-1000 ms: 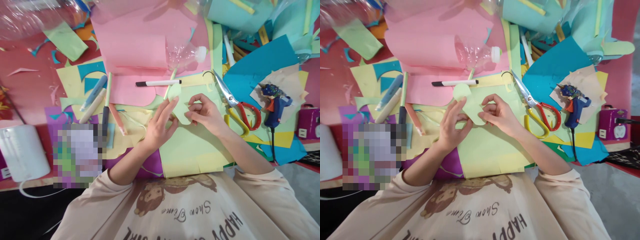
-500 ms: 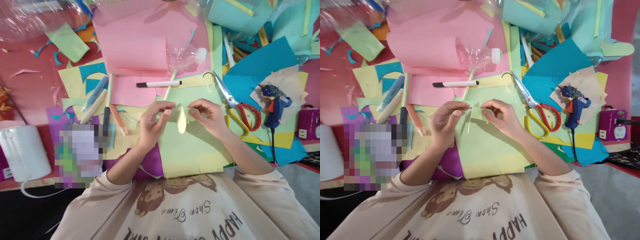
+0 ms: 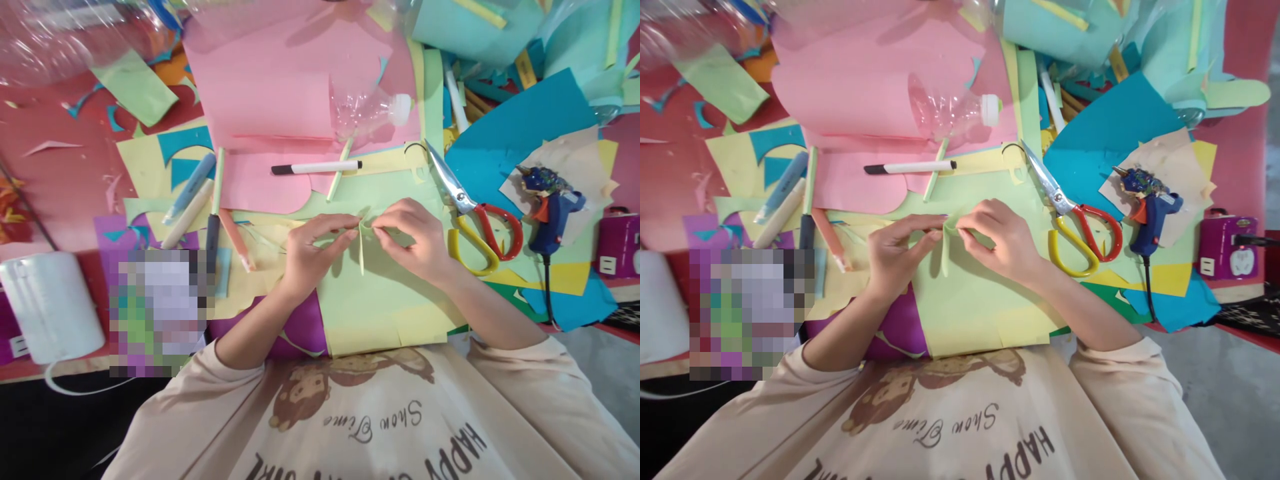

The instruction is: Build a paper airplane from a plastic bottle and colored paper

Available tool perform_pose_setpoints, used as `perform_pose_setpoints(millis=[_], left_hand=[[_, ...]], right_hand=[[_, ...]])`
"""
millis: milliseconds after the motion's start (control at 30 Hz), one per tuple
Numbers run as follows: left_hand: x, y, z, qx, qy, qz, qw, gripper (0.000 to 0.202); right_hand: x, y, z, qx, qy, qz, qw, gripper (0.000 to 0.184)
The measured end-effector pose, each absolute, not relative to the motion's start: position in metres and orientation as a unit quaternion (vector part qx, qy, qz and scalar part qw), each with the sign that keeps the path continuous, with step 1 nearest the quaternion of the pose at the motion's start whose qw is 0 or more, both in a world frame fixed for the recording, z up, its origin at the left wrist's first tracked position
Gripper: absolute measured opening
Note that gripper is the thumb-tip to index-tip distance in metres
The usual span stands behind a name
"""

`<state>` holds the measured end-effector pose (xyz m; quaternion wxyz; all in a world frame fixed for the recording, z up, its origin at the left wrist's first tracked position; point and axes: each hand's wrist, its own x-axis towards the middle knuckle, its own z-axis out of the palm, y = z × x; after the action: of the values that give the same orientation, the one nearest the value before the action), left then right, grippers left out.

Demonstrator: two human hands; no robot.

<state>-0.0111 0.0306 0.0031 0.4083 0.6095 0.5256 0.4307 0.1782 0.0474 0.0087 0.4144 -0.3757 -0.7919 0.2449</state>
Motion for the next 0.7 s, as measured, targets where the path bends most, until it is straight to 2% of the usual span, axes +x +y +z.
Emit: perform_pose_setpoints(millis=[700], left_hand=[[-0.0122,0.0275,-0.0031,0.574,0.516,0.447,0.453,0.01]], right_hand=[[0.1749,0.0461,0.0091,-0.368,-0.802,0.219,0.417,0.008]])
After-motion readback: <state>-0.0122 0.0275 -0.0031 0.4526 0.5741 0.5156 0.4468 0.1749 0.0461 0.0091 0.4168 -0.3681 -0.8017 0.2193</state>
